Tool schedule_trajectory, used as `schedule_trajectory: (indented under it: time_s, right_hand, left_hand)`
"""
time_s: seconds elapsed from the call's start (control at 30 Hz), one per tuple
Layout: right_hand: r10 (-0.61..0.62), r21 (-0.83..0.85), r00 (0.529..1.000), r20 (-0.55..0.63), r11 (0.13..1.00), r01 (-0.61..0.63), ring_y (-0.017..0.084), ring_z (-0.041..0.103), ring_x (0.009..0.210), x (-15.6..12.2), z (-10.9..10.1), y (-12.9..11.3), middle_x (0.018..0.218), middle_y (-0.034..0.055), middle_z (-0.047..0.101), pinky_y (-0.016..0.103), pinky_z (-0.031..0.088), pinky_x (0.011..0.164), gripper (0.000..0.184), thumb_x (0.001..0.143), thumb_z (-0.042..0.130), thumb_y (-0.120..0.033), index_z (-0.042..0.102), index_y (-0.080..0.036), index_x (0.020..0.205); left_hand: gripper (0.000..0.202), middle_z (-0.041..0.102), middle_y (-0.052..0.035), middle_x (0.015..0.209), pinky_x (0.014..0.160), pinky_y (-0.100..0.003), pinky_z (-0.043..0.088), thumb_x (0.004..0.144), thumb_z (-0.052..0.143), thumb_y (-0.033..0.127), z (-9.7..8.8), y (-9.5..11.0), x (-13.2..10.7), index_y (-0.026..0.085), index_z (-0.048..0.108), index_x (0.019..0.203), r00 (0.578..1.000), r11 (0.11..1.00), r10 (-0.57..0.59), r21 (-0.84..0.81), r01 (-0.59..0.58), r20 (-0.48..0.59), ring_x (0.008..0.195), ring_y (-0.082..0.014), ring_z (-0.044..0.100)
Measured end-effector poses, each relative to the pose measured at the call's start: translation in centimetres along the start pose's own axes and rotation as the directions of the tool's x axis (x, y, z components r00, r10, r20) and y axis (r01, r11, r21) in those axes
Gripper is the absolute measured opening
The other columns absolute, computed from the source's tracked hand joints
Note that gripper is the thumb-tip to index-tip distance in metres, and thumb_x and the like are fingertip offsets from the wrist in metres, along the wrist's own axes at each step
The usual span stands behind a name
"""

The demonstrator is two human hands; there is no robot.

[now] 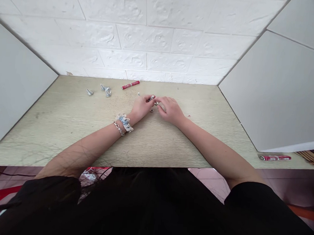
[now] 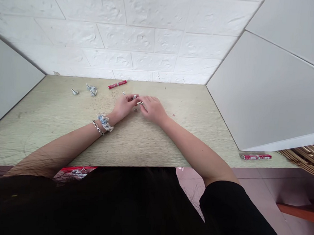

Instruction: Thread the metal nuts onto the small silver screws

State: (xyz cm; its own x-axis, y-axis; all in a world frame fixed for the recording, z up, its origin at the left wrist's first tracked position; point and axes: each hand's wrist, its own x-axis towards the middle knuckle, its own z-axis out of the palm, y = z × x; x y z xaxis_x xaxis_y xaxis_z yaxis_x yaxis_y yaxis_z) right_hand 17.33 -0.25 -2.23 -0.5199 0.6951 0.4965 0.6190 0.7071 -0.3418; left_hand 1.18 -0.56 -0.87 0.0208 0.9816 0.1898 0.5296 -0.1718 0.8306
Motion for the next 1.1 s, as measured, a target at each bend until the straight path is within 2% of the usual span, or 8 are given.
schedule_trajectory:
  time_s: [0.17, 0.3, 0.5, 0.6, 0.77, 0.83, 1.0, 1.1]
  right_hand:
    - [0.005, -0.063, 0.996, 0.092, 0.998, 0.001, 0.025, 0.053, 0.114, 0.0, 0.1, -0.1, 0.125, 0.0110, 0.060, 0.046, 0.031, 0.105, 0.039, 0.088, 0.049, -0.033, 0.056, -0.018, 0.123]
    - [0.018, -0.104, 0.991, 0.136, 0.995, -0.004, 0.026, 0.051, 0.117, 0.0, 0.0, -0.4, 0.126, 0.0106, 0.059, 0.051, 0.023, 0.110, 0.033, 0.089, 0.050, -0.035, 0.061, -0.020, 0.117]
    - [0.059, -0.114, 0.974, 0.218, 0.993, -0.035, 0.025, 0.053, 0.114, 0.1, 0.0, -0.8, 0.116, 0.0074, 0.062, 0.059, 0.014, 0.112, 0.026, 0.092, 0.044, -0.033, 0.066, -0.022, 0.098]
    - [0.070, -0.109, 0.975, 0.209, 0.993, -0.048, 0.024, 0.055, 0.109, 0.1, 0.0, -0.8, 0.109, 0.0072, 0.064, 0.059, 0.013, 0.113, 0.023, 0.091, 0.046, -0.031, 0.065, -0.020, 0.094]
    - [0.117, -0.095, 0.980, 0.161, 0.990, -0.102, 0.027, 0.051, 0.117, 0.1, 0.0, -0.7, 0.122, 0.0104, 0.060, 0.064, 0.011, 0.111, 0.029, 0.091, 0.045, -0.030, 0.059, -0.020, 0.114]
    - [0.141, -0.076, 0.973, 0.181, 0.989, -0.129, 0.027, 0.051, 0.118, 0.1, 0.0, -0.6, 0.124, 0.0093, 0.060, 0.067, 0.009, 0.110, 0.028, 0.091, 0.043, -0.030, 0.060, -0.021, 0.111]
    - [0.149, -0.069, 0.972, 0.180, 0.988, -0.139, 0.022, 0.057, 0.106, 0.1, 0.0, -0.4, 0.104, 0.0058, 0.067, 0.062, 0.009, 0.113, 0.021, 0.090, 0.043, -0.025, 0.063, -0.020, 0.095]
    - [0.153, -0.067, 0.977, 0.147, 0.987, -0.145, 0.024, 0.055, 0.109, 0.1, 0.0, -0.3, 0.111, 0.0070, 0.065, 0.063, 0.011, 0.112, 0.021, 0.089, 0.045, -0.027, 0.062, -0.021, 0.098]
  left_hand:
    - [0.023, 0.070, -0.0025, 0.080, 0.077, -0.027, 0.050, 0.081, 0.055, 0.025, 0.2, -1.2, 1.0, 0.015, 0.068, 0.097, 0.995, 0.988, -0.093, -0.130, 0.086, -0.043, 0.078, -0.0147, 0.065]
    - [0.031, 0.071, -0.0052, 0.093, 0.083, -0.027, 0.051, 0.086, 0.053, 0.030, 0.2, -1.1, 1.0, 0.014, 0.065, 0.110, 0.998, 0.971, -0.063, -0.231, 0.054, -0.031, 0.084, -0.0136, 0.066]
    - [0.032, 0.071, -0.0030, 0.088, 0.075, -0.025, 0.050, 0.087, 0.053, 0.030, -0.1, 0.2, 0.0, 0.017, 0.065, 0.114, 1.000, 0.996, 0.003, -0.092, -0.004, -0.010, 0.074, -0.0121, 0.063]
    - [0.033, 0.070, -0.0020, 0.083, 0.070, -0.025, 0.048, 0.087, 0.052, 0.031, -0.2, 0.5, -0.2, 0.018, 0.065, 0.114, 1.000, 1.000, 0.012, -0.029, -0.011, 0.011, 0.068, -0.0115, 0.060]
    - [0.030, 0.069, -0.0019, 0.083, 0.073, -0.025, 0.045, 0.086, 0.051, 0.030, -0.3, 0.4, -0.1, 0.016, 0.068, 0.106, 0.997, 0.995, 0.075, 0.067, -0.074, -0.013, 0.074, -0.0128, 0.057]
    - [0.027, 0.068, -0.0018, 0.082, 0.072, -0.025, 0.044, 0.085, 0.051, 0.030, -0.3, 0.3, 0.0, 0.016, 0.069, 0.100, 0.995, 0.989, 0.102, 0.106, -0.099, -0.017, 0.072, -0.0125, 0.055]
    - [0.023, 0.058, 0.0009, 0.064, 0.062, -0.026, 0.038, 0.084, 0.050, 0.032, -0.2, -0.4, 0.4, 0.016, 0.064, 0.076, 0.989, 0.967, 0.143, 0.208, -0.147, 0.036, 0.062, -0.0118, 0.048]
    - [0.021, 0.055, 0.0018, 0.060, 0.060, -0.026, 0.035, 0.083, 0.049, 0.031, -0.3, -0.7, 0.6, 0.017, 0.062, 0.072, 0.985, 0.955, 0.146, 0.246, -0.163, 0.087, 0.059, -0.0116, 0.045]
